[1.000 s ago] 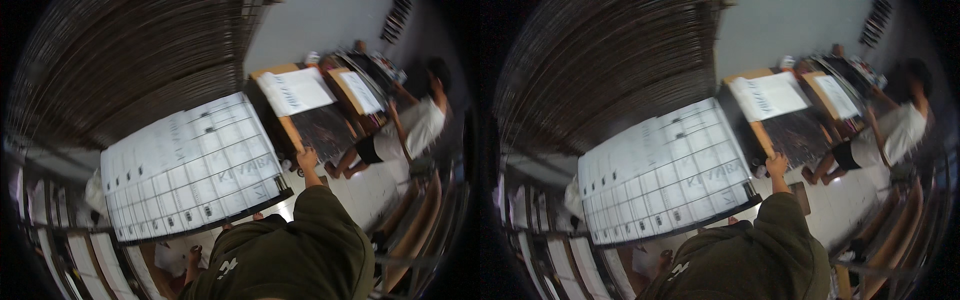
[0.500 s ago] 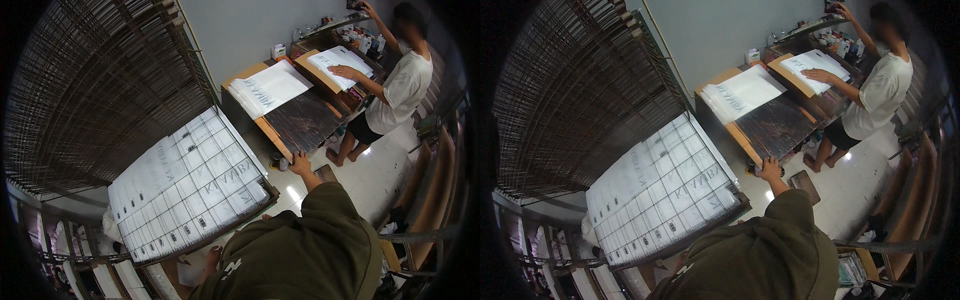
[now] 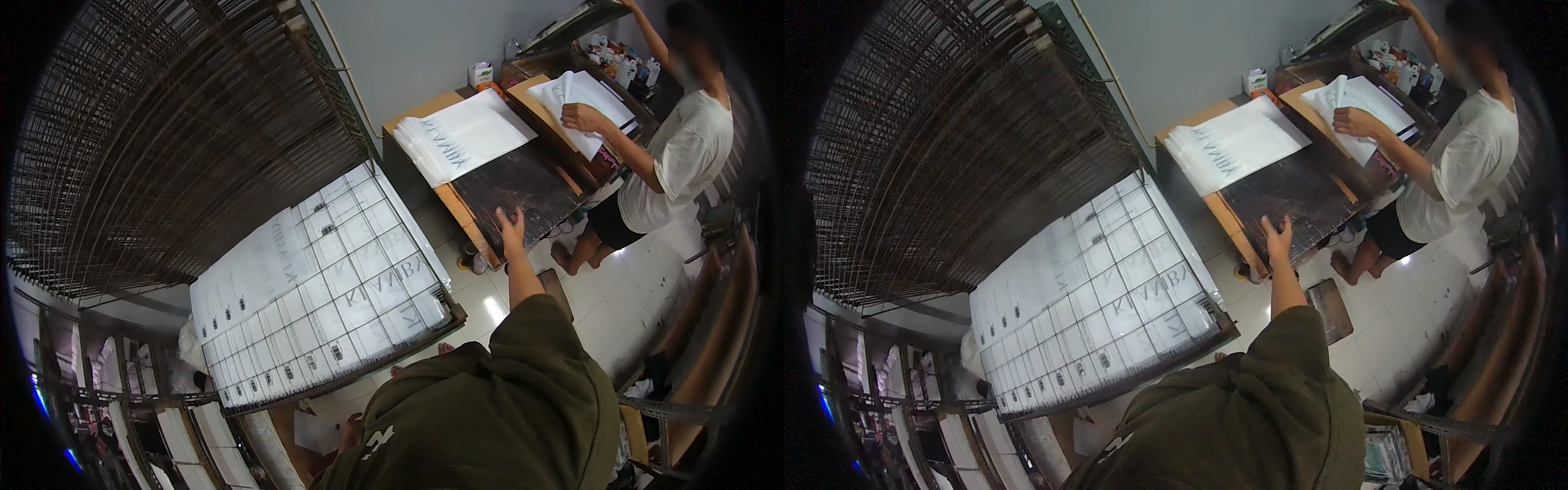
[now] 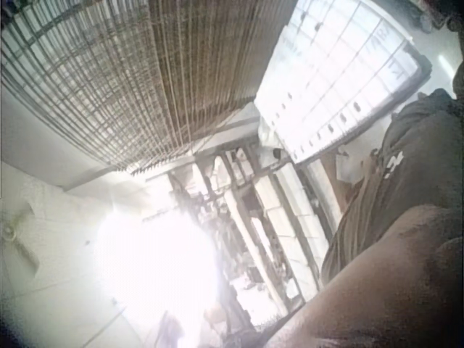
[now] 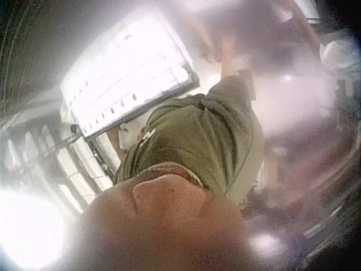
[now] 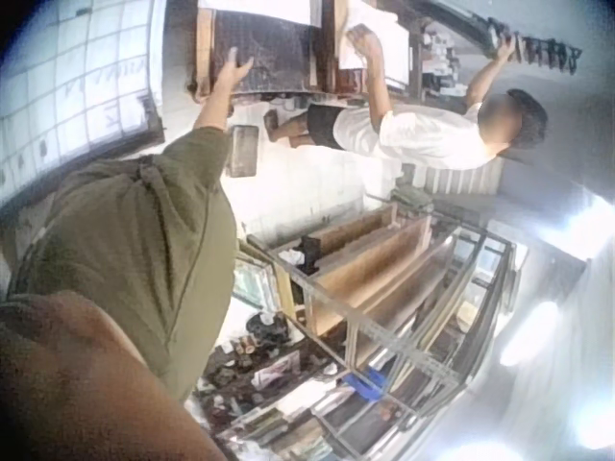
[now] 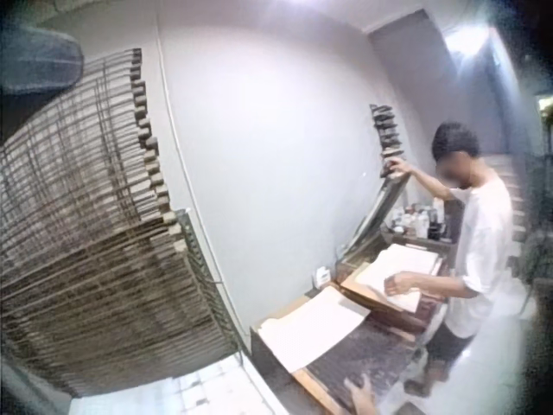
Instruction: The person repeatedly picks up white papers from a table and places them onto a large stack on a metal rack. The person handles the papers one at a time, moving them from the table to the rack in a repetitive cycle.
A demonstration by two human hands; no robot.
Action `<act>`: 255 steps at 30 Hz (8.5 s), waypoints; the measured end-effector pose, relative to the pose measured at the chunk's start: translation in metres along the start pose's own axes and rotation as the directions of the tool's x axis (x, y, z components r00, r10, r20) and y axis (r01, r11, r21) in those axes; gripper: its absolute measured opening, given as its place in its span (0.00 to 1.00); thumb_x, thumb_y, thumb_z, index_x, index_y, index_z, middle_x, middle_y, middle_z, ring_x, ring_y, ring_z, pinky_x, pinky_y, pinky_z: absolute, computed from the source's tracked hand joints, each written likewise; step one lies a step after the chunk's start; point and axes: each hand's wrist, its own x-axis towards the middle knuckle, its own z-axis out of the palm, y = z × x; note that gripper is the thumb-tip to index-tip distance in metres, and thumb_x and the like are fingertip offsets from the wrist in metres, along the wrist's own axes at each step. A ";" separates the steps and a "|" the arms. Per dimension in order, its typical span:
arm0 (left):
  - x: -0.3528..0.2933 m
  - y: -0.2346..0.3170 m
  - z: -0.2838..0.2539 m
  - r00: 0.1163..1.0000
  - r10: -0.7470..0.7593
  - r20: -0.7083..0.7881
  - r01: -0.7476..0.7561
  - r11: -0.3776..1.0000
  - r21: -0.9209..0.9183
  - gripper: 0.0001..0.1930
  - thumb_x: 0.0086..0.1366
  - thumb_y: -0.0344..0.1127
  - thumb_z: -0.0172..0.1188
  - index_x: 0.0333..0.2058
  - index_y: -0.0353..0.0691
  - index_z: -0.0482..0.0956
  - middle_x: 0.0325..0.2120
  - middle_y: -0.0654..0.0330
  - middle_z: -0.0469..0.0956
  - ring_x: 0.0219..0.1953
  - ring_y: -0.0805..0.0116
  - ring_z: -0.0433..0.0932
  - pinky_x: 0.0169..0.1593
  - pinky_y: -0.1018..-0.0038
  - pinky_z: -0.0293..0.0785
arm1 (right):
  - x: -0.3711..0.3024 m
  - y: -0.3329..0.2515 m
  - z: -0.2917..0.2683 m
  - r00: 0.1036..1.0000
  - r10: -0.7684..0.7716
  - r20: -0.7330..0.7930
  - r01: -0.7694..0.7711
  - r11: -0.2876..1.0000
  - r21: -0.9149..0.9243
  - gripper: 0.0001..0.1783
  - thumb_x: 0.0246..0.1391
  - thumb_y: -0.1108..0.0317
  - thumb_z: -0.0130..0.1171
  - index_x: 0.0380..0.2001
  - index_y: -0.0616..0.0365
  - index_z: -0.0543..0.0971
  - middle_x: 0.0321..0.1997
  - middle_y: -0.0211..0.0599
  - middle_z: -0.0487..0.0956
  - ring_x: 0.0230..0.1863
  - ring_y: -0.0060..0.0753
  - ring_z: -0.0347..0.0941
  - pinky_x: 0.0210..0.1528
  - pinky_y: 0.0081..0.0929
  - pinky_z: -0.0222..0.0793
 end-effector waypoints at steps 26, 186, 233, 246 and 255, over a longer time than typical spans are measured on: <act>-0.022 -0.003 0.036 0.964 -0.171 -0.203 0.128 0.969 -0.209 0.32 0.55 0.58 0.54 0.50 0.38 0.68 0.36 0.53 0.78 0.39 0.56 0.76 0.46 0.66 0.70 | -0.085 -0.200 0.192 0.760 -0.303 0.574 0.345 0.938 0.038 0.30 0.44 0.84 0.44 0.55 0.65 0.58 0.50 0.47 0.68 0.46 0.37 0.69 0.46 0.26 0.66; -0.046 -0.002 0.028 0.969 -0.196 -0.148 0.162 0.964 -0.213 0.31 0.53 0.57 0.56 0.49 0.40 0.70 0.36 0.51 0.78 0.43 0.55 0.75 0.49 0.65 0.68 | -0.130 -0.298 0.196 0.587 -0.572 0.573 0.772 0.609 -0.184 0.31 0.40 0.84 0.48 0.53 0.56 0.65 0.36 0.51 0.74 0.28 0.35 0.73 0.29 0.25 0.66; -0.171 -0.004 0.120 0.794 -0.600 -0.098 0.449 0.687 -0.571 0.31 0.52 0.55 0.58 0.48 0.38 0.70 0.35 0.51 0.77 0.40 0.57 0.76 0.45 0.67 0.71 | -0.133 0.043 0.410 0.467 0.114 0.877 0.042 0.988 -0.150 0.37 0.39 0.84 0.42 0.59 0.56 0.60 0.36 0.40 0.74 0.22 0.23 0.67 0.23 0.19 0.64; -0.160 0.008 0.093 0.818 -0.559 -0.137 0.410 0.732 -0.544 0.32 0.52 0.57 0.57 0.48 0.38 0.70 0.37 0.50 0.77 0.43 0.54 0.75 0.47 0.64 0.69 | -0.120 0.052 0.421 0.508 -0.067 0.859 0.306 0.946 -0.108 0.37 0.39 0.84 0.49 0.59 0.58 0.60 0.56 0.43 0.66 0.47 0.35 0.68 0.48 0.24 0.63; -0.118 -0.012 0.104 0.879 -0.452 -0.150 0.342 0.819 -0.462 0.30 0.52 0.55 0.58 0.48 0.40 0.70 0.35 0.52 0.78 0.40 0.55 0.76 0.45 0.65 0.71 | -0.149 0.005 0.317 0.478 -0.433 0.764 0.732 0.678 -0.073 0.27 0.44 0.77 0.55 0.52 0.60 0.67 0.51 0.45 0.68 0.53 0.43 0.63 0.56 0.31 0.57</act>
